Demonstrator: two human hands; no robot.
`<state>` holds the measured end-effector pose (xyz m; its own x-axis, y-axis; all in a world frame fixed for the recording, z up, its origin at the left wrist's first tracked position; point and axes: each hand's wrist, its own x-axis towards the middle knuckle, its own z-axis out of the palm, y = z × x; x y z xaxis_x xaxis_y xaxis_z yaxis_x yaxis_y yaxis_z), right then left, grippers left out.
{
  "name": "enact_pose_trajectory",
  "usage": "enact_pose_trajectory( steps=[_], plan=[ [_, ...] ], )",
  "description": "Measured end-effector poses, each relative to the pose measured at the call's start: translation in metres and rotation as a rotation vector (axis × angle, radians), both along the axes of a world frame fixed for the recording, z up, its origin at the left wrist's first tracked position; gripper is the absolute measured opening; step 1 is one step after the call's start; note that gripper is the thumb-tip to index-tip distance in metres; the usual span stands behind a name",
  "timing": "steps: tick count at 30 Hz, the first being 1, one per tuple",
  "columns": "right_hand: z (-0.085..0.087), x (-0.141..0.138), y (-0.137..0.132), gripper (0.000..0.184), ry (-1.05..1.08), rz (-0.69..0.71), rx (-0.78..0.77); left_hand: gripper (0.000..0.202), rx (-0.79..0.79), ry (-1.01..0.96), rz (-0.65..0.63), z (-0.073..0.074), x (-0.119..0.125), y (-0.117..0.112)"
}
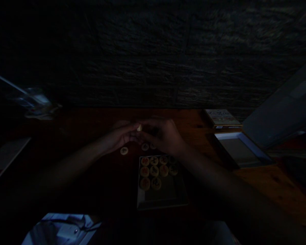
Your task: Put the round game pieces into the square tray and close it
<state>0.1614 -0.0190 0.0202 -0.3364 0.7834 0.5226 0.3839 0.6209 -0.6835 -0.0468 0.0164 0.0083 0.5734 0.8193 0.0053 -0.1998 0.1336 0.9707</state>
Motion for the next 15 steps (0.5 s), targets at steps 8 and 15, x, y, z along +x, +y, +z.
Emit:
enact_pose_trajectory(
  steps=[8, 15],
  plan=[
    [0.0031, -0.0005, -0.0031, 0.032, -0.029, -0.003, 0.042, 0.033, -0.010, -0.004, -0.005, 0.0011, -0.0012, -0.0004],
    [0.0015, -0.0002, -0.0036, 0.033, -0.036, -0.024, 0.065, 0.037, -0.015, -0.016, -0.020, 0.0003, -0.0005, -0.0011]
  ],
)
